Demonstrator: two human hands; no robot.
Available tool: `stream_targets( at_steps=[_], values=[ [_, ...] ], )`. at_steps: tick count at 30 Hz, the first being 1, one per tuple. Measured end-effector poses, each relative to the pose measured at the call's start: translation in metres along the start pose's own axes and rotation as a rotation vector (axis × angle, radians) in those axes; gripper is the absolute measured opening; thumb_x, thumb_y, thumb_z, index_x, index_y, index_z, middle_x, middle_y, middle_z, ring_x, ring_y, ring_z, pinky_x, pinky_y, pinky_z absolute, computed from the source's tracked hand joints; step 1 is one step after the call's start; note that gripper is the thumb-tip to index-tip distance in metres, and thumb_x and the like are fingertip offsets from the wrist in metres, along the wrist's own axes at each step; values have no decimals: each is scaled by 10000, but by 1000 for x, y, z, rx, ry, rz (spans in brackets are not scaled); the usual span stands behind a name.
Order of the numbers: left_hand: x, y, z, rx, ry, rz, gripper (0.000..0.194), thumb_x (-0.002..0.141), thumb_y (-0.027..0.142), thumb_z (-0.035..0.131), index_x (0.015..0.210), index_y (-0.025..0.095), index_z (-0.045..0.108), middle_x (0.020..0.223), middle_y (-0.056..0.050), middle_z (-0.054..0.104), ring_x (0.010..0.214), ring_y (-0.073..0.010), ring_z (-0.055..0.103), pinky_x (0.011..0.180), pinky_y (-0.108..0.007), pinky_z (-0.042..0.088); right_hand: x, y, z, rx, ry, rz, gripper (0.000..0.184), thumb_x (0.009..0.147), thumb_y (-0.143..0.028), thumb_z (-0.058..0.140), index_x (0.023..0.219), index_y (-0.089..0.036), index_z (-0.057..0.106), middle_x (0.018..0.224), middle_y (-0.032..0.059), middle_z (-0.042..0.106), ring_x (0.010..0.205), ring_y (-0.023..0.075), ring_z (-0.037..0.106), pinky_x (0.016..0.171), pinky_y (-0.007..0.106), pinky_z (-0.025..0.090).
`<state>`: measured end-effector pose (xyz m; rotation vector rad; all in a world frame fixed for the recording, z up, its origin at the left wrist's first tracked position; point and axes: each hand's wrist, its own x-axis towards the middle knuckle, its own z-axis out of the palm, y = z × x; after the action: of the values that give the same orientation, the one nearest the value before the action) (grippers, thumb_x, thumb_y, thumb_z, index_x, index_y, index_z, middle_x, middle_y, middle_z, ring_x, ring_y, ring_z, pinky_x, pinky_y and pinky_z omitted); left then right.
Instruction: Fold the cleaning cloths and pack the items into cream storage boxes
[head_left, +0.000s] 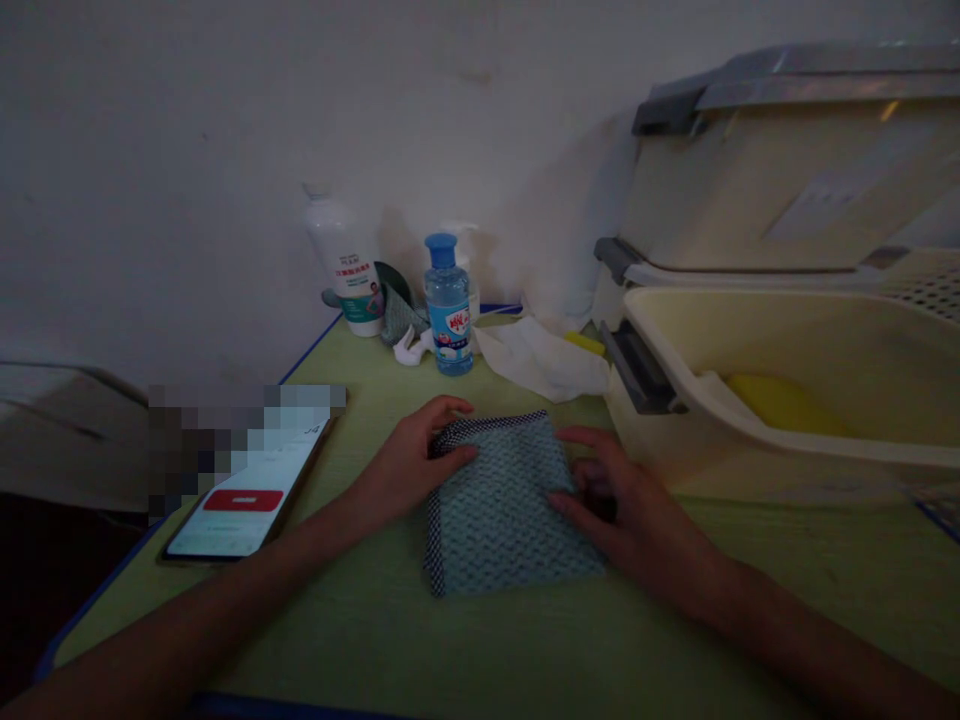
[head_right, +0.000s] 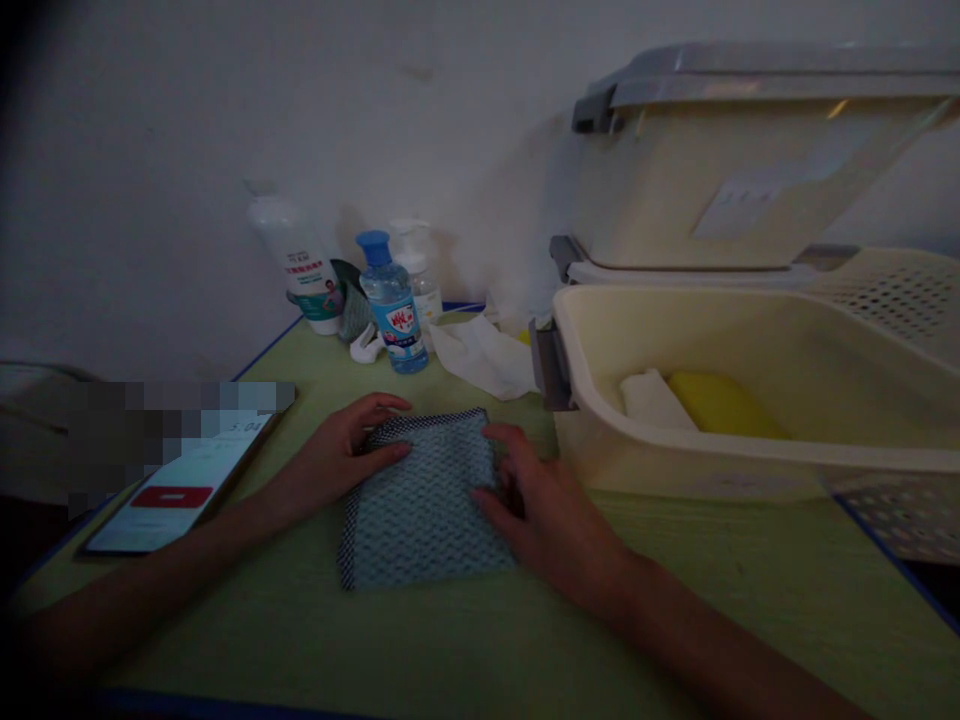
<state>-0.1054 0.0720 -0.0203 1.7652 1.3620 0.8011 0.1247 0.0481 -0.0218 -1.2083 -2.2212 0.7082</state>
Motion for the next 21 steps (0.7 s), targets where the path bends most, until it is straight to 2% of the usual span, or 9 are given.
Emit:
stream_targets(
  at_steps=[3,5,7,10,13,17,21],
  values=[
    [-3,-2,4,187,140,166,300,762,170,548,1058,183,501,1125,-82,573,1040,-216,565,891,-428,470,-2,0,-1,-278,-7,-91,268,823,-181,519,1089,-168,497,620,-22,605,489,139,574,454,241,431],
    [-8,0,5,325,204,305,254,776,144,514,1027,183,528,1206,-94,525,1140,-231,506,961,-454,427,-3,0,-1,-347,29,-172,199,820,-174,531,1018,-162,544,699,15,636,562,154,607,495,256,470],
    [-14,4,7,435,212,418,209,804,145,485,1002,164,553,1237,-112,508,1161,-232,493,981,-435,424,-3,-1,-1,-357,80,-257,146,822,-153,526,960,-153,573,819,63,645,700,179,633,597,290,520],
    [-25,10,11,557,112,554,219,855,164,443,1028,128,572,1226,-137,541,1131,-217,527,962,-374,458,-2,-3,0,-354,110,-341,157,843,-164,497,960,-142,599,933,107,634,835,205,622,723,346,542],
    [-33,15,19,676,-8,623,301,885,204,411,1117,77,554,1245,-169,548,1148,-238,526,965,-378,461,-1,-5,1,-364,107,-377,240,867,-207,469,1054,-127,596,1010,133,637,928,226,609,790,390,541],
    [-36,15,26,745,-147,550,407,897,242,401,1245,40,464,1330,-183,477,1235,-239,451,1021,-369,404,0,-4,2,-391,86,-403,303,868,-219,471,1132,-116,578,1121,152,621,1039,244,581,885,433,504],
    [-35,8,26,758,-232,513,518,913,321,394,1362,75,314,1446,-151,313,1338,-220,287,1094,-376,287,1,1,2,-462,-25,-374,428,865,-262,483,1257,-89,489,1300,181,506,1197,269,479,988,508,394]
  ],
)
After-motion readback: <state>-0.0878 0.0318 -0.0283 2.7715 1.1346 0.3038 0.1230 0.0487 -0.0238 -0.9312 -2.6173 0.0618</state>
